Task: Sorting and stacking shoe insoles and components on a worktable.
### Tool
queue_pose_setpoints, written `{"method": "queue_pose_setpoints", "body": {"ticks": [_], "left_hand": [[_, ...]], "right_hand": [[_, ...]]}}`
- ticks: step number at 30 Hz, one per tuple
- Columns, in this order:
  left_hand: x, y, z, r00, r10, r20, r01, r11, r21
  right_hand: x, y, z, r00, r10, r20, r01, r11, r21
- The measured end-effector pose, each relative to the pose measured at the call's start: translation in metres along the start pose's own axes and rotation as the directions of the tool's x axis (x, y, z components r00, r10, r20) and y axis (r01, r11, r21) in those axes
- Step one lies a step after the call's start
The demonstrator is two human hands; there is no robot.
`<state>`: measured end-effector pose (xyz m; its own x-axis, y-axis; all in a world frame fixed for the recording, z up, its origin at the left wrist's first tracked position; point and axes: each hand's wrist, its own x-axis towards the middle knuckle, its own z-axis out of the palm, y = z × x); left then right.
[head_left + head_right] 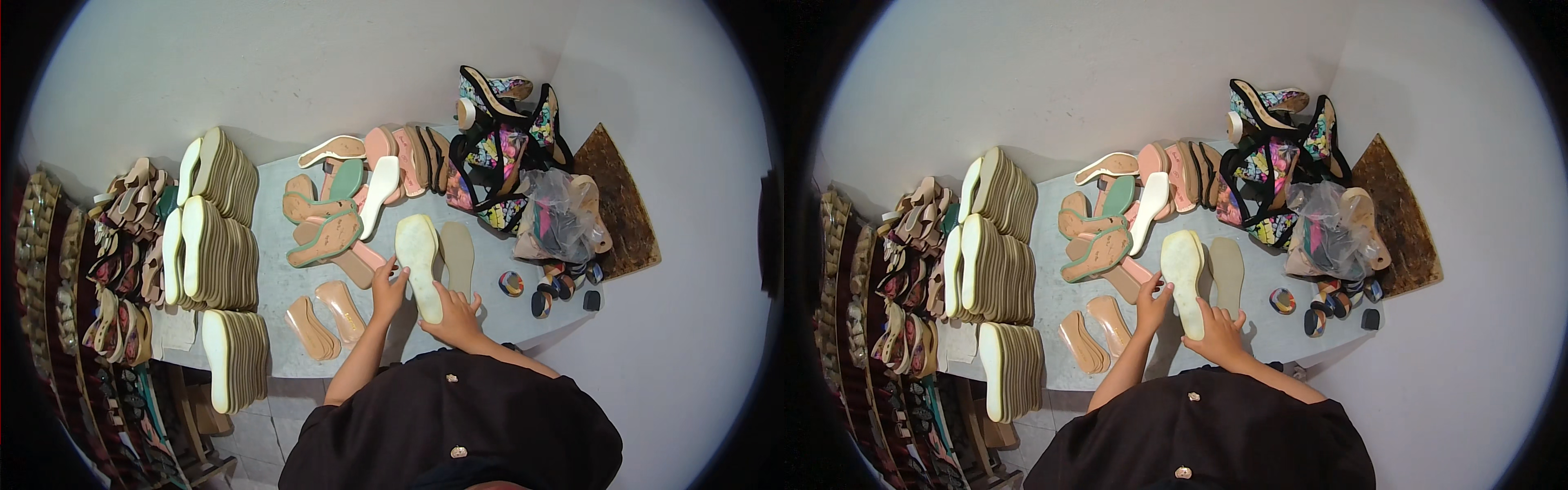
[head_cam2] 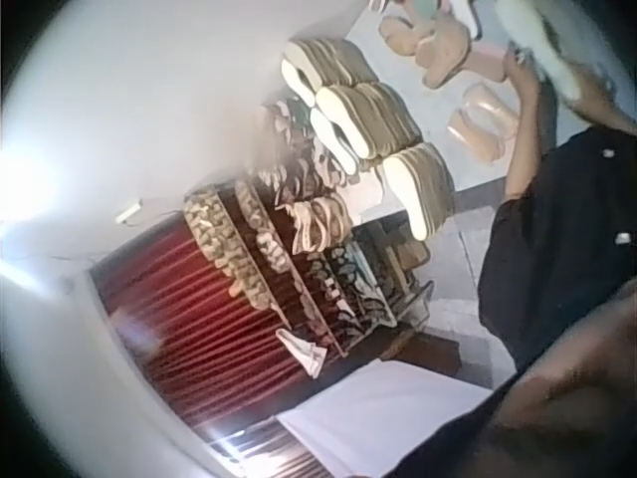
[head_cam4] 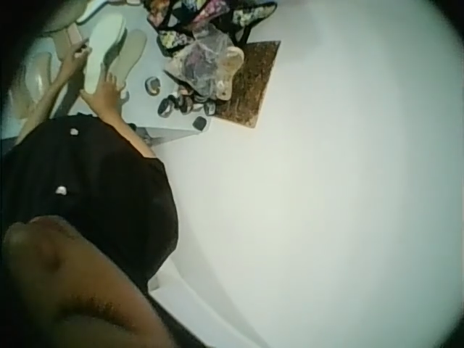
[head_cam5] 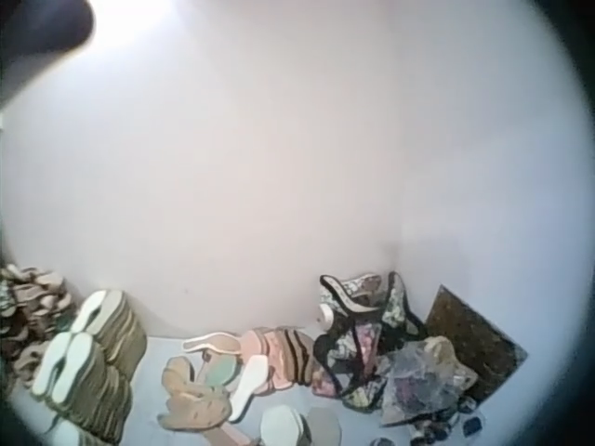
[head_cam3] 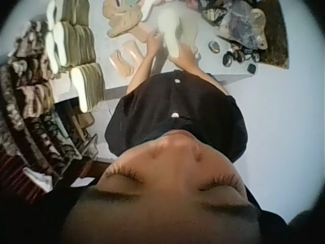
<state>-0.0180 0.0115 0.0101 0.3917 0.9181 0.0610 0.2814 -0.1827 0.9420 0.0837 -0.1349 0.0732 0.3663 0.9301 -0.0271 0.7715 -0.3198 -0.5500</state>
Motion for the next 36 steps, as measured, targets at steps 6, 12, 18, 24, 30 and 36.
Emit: {"method": "queue_pose_setpoints", "body": {"ticks": [6,12,18,24,30,36], "left_hand": [[0.0,-0.005,0.003,0.996,0.077,-0.039,-0.072,0.992,0.107],[0.004,-0.002,0.004,0.998,0.06,-0.003,-0.059,0.99,0.127],[0.009,-0.016,0.006,0.999,0.049,0.002,-0.049,0.986,0.157],[0.008,-0.025,0.012,0.993,-0.109,0.046,0.114,0.988,-0.106],[-0.007,-0.021,0.013,0.92,-0.322,0.224,0.383,0.862,-0.333],[-0.006,-0.013,0.002,0.859,-0.387,0.335,0.5,0.774,-0.388]], "right_hand": [[-0.004,-0.005,-0.001,0.999,-0.021,-0.041,0.018,0.998,-0.052],[-0.001,-0.005,0.0,0.998,-0.022,-0.062,0.016,0.995,-0.098],[0.003,-0.01,0.001,0.999,0.006,-0.037,-0.012,0.986,-0.166],[0.043,0.021,0.016,0.93,0.36,0.077,-0.368,0.9,0.234],[0.072,0.033,0.048,0.842,0.375,0.389,-0.519,0.761,0.39],[0.092,0.047,0.062,0.793,0.303,0.529,-0.576,0.659,0.485]]}}
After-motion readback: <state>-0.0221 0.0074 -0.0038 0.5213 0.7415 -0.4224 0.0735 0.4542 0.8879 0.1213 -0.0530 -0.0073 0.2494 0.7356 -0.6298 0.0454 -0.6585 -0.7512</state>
